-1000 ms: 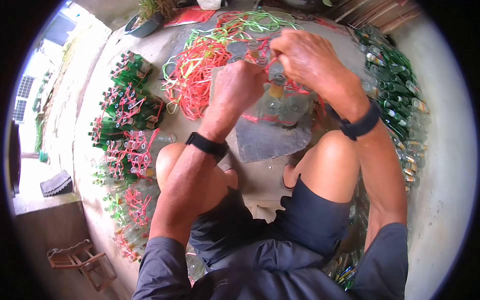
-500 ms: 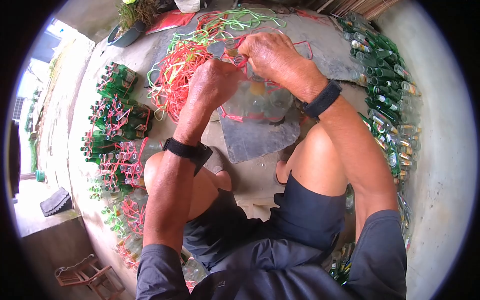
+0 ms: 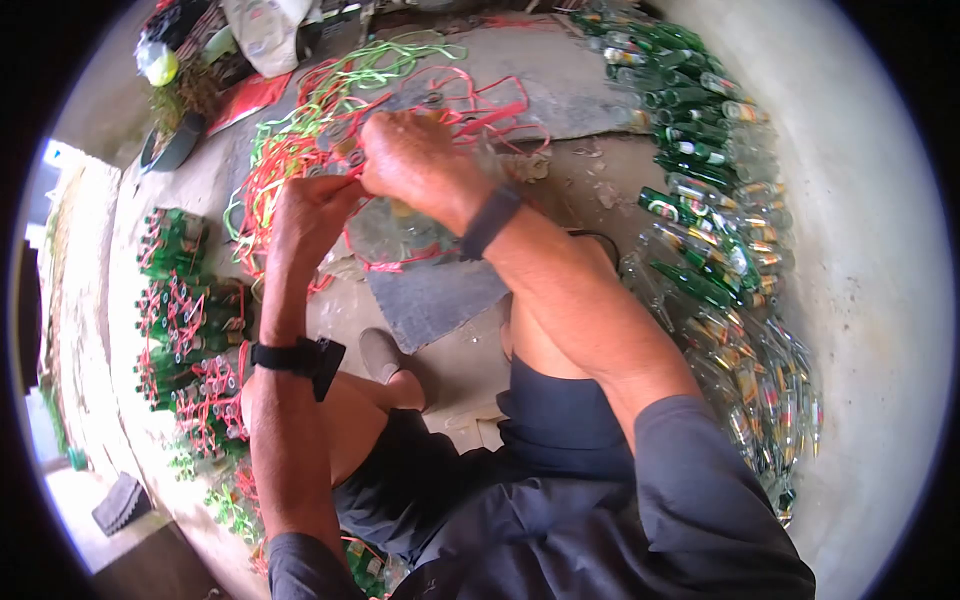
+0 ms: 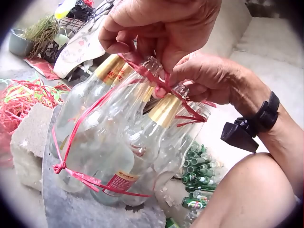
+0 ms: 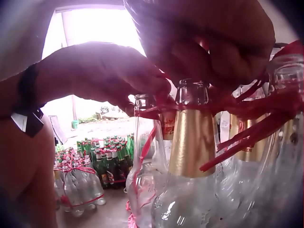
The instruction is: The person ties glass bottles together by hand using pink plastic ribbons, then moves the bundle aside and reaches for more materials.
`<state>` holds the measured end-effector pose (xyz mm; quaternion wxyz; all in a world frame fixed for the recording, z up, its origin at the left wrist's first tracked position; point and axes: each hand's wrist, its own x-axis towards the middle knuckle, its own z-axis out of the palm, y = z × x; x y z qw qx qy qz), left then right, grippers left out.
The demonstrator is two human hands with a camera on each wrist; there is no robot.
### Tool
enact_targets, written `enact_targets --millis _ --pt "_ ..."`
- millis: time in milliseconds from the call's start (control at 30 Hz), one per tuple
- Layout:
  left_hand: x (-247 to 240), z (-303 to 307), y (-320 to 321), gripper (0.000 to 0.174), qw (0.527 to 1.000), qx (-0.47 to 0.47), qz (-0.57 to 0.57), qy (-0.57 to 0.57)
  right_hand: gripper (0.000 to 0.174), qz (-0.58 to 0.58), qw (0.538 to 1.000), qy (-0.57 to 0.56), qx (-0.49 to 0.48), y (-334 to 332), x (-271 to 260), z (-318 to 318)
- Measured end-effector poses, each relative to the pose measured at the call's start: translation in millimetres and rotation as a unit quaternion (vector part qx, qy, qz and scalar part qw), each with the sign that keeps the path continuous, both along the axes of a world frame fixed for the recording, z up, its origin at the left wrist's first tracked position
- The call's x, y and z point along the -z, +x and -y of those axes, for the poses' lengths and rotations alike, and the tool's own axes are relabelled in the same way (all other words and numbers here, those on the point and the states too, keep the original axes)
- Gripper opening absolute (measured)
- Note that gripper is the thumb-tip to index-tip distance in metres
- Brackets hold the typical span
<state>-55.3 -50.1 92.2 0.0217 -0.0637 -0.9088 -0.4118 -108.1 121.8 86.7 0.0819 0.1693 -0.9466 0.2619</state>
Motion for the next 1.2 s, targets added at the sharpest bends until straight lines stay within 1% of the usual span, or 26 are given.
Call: enact_targets --millis 67,133,167,233,267,300,367,400,467,500,567,667,767,800,867,900,967,1033,1100,1167,1200 --pt "-4 -4 2 0.023 1.0 0.007 0.016 0.004 0.014 0.014 1.0 -0.001 0.019 0 -5 -2" --pt "-5 -2 2 0.023 0.998 -0.012 0.057 0.036 0.012 0.112 0.993 -0.024 0.021 -2 -9 -1" --pt "-5 0 3 0.023 0.998 -0.018 0.058 0.03 0.012 0.113 0.993 -0.03 0.015 -5 -9 0" --pt "0 1 0 0.02 1.0 0.009 -0.004 0.016 0.014 0.193 0.98 -0.036 -0.024 -19 -5 -6" --pt "5 2 -2 0.02 1.0 0.0 -0.006 0.022 0.02 0.194 0.978 -0.042 -0.059 -28 5 -9" --pt "6 2 -2 0.02 1.0 -0.01 -0.008 0.008 0.02 0.221 0.972 -0.038 -0.065 -25 -4 -11" --pt "3 0 -1 0.019 1.0 -0.027 0.009 0.005 0.022 0.271 0.958 -0.08 -0.047 -21 -9 -14" --pt "3 -1 0 0.019 0.999 -0.031 0.009 0.001 0.022 0.271 0.958 -0.083 -0.052 -23 -6 -16" --pt "4 -2 0 0.019 0.999 -0.033 0.005 -0.007 0.031 0.306 0.94 -0.142 -0.05 -29 1 -19" --pt "4 -1 -1 0.019 0.999 -0.034 0.006 -0.009 0.031 0.307 0.939 -0.143 -0.051 -27 -5 -18" --pt "4 -1 -2 0.019 0.999 -0.028 0.011 -0.015 0.042 0.342 0.929 -0.125 -0.067 -24 -17 -20" --pt "4 2 -5 0.019 0.999 -0.002 -0.007 -0.036 0.046 0.35 0.926 -0.121 -0.074 -21 -27 -22" --pt "4 2 -6 0.019 1.0 -0.001 0.004 -0.026 0.047 0.373 0.916 -0.134 -0.066 -16 -36 -22" --pt "3 3 -6 0.019 1.0 0.001 0.004 -0.026 0.047 0.373 0.916 -0.135 -0.064 -19 -31 -21" --pt "2 4 -7 0.024 0.999 0.023 0.011 -0.042 0.048 0.321 0.935 -0.121 -0.085 -30 -10 -20" --pt "3 8 -10 0.025 0.998 0.028 0.045 -0.04 0.048 0.321 0.937 -0.119 -0.073 -33 -2 -19" --pt "-5 6 -7 0.026 0.997 0.038 0.057 -0.032 0.041 0.327 0.927 -0.119 -0.141 -41 4 -19" --pt "-2 9 -9 0.026 0.996 0.045 0.073 0.001 0.029 0.272 0.935 -0.208 -0.096 -21 0 -21" --pt "-3 8 -9 0.023 0.997 0.052 0.049 -0.003 0.02 0.271 0.924 -0.247 -0.11 -20 3 -22" --pt "3 11 -12 0.023 0.998 0.038 0.045 -0.007 0.02 0.228 0.957 -0.145 -0.103 -24 -5 -12" --pt "-5 7 -8 0.023 0.998 0.039 0.043 -0.014 0.021 0.218 0.961 -0.144 -0.094 -21 -7 -12"
